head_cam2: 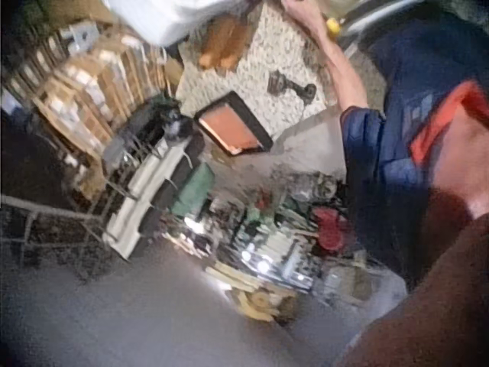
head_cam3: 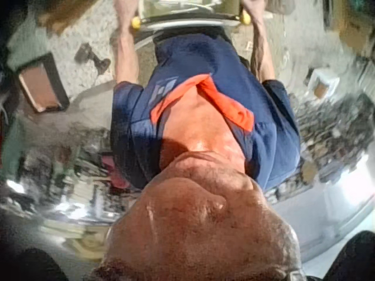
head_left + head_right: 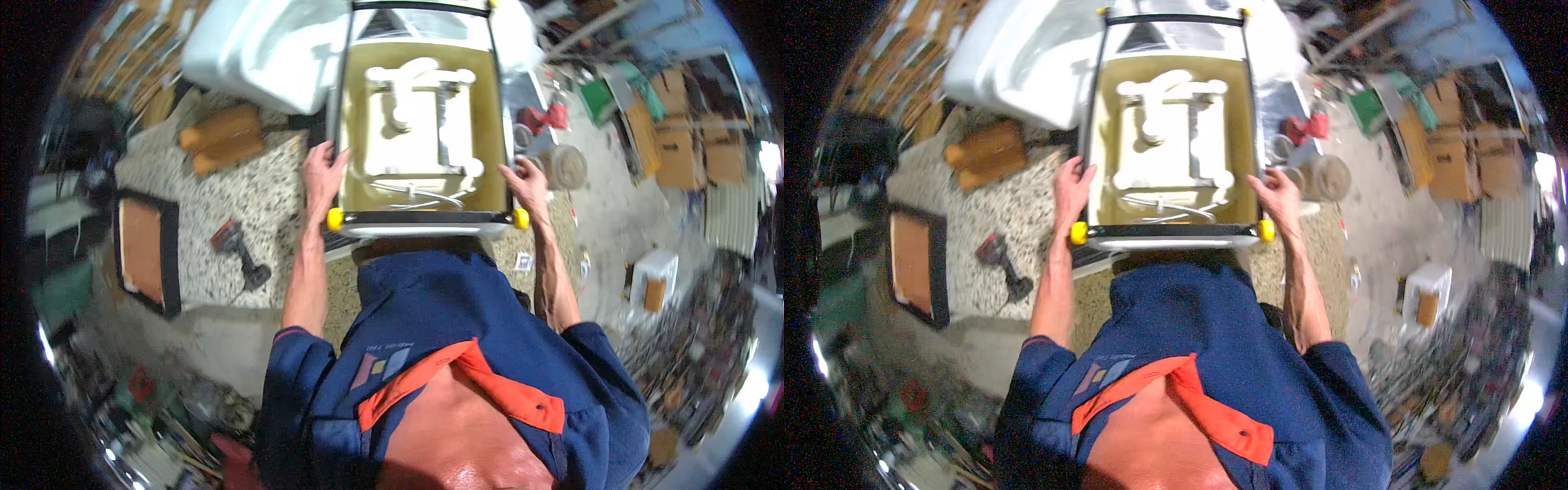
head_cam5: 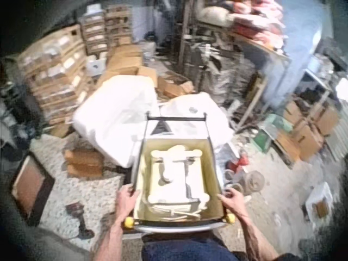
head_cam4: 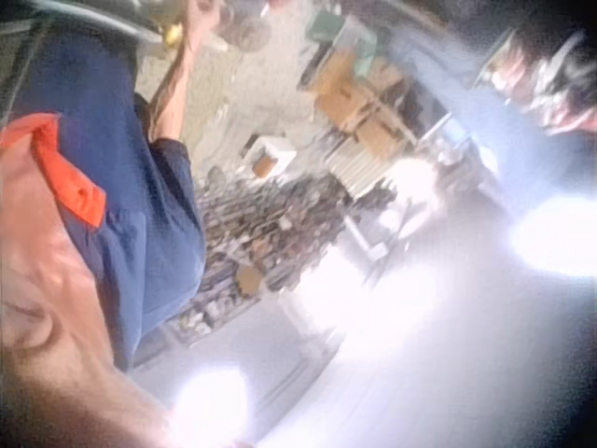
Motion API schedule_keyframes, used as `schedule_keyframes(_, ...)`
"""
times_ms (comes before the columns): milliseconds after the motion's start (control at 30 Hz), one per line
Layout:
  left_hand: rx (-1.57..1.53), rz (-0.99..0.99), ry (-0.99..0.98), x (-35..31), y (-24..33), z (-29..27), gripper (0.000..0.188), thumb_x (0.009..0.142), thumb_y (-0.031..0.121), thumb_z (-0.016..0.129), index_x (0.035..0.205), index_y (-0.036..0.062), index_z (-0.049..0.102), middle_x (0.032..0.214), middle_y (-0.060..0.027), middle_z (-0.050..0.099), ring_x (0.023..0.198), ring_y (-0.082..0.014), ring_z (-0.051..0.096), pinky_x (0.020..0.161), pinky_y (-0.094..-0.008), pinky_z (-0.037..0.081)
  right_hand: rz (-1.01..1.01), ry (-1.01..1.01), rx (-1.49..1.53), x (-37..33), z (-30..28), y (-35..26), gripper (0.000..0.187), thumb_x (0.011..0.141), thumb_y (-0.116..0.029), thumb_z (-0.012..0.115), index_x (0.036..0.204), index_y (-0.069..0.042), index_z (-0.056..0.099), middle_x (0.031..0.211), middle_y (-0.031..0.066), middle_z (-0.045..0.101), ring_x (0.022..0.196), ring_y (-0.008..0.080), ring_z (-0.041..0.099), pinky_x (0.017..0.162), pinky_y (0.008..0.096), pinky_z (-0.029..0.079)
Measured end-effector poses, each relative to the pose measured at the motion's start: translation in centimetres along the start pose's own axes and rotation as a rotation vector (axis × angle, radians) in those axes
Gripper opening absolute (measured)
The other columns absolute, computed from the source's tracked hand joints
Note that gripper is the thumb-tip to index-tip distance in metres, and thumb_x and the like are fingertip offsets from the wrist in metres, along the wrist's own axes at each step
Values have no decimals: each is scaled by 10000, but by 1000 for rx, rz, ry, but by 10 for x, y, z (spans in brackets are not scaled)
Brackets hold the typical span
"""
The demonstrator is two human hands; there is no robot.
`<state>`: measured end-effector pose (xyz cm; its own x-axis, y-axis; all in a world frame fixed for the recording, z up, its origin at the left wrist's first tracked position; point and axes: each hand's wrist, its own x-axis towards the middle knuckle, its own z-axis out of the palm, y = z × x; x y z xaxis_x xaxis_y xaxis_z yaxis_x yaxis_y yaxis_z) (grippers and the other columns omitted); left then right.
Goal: The person positions a metal frame under a white sink and secures it using a cordless drill and screws. They repeatedly pick screws from a container and fasten them into the frame corners.
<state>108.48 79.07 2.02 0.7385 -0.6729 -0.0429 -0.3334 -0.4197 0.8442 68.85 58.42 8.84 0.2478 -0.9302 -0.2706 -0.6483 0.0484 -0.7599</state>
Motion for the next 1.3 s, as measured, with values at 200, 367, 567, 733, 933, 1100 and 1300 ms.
schedule_keyframes(200, -492, -419, 281, -25, -23, -40, 551, 911, 212, 709, 1374, 46, 461, 1016, -92, 631, 757, -135, 617, 582, -265, 516, 191, 219, 516, -14, -29, 48, 312, 934, -238, 675, 1136, -1, 652, 905, 31, 645, 668, 85, 582, 552, 223, 463)
schedule_keyframes(367, -271, -918, 430, -117, -181, -86, 244, 867, 176, 687, 1045, 15, 647, 800, -118, 669, 704, -179, 641, 588, -332, 509, 366, -116, 169, -59, -46, 174, 201, 871, -189, 690, 970, -22, 638, 716, 22, 584, 542, 108, 531, 466, 277, 426)
schedule_keyframes(567, 421, -794, 787, -197, -300, -140, 208, 798, 240, 662, 942, 89, 674, 920, -148, 698, 850, -354, 661, 766, -433, 500, 282, -476, -294, -137, -55, 211, 273, 876, -179, 690, 1064, 17, 675, 870, 97, 706, 684, 200, 635, 628, 315, 529)
schedule_keyframes(733, -49, -969, 135, -254, -370, -172, 280, 854, 243, 618, 1065, 60, 610, 1040, -165, 670, 893, -343, 645, 743, -443, 497, 489, -540, -91, -146, -28, 199, 224, 892, -189, 673, 991, 11, 689, 879, 98, 716, 690, 185, 634, 634, 306, 520)
schedule_keyframes(933, -763, -1038, -321, -275, -285, -22, 469, 985, 357, 539, 1338, 53, 481, 1110, -141, 624, 899, -267, 650, 714, -386, 536, 725, -258, 39, -202, -56, 232, 271, 905, -225, 662, 1078, -17, 670, 827, 98, 691, 641, 206, 685, 527, 309, 557)
schedule_keyframes(1100, -485, -976, -801, -251, -179, 46, 480, 987, 359, 533, 1350, 51, 471, 1136, -138, 616, 927, -266, 642, 732, -388, 534, 639, 21, 315, -292, -39, 195, 244, 863, -210, 678, 1007, -13, 667, 785, 60, 686, 567, 145, 651, 488, 299, 537)
schedule_keyframes(1300, -153, -699, -1286, -282, -78, 83, 493, 989, 360, 526, 1365, 48, 460, 1168, -135, 607, 961, -265, 633, 755, -392, 532, 848, 138, 302, -472, -6, 244, 157, 821, -176, 678, 859, -25, 696, 680, 86, 669, 534, 150, 632, 493, 329, 539)
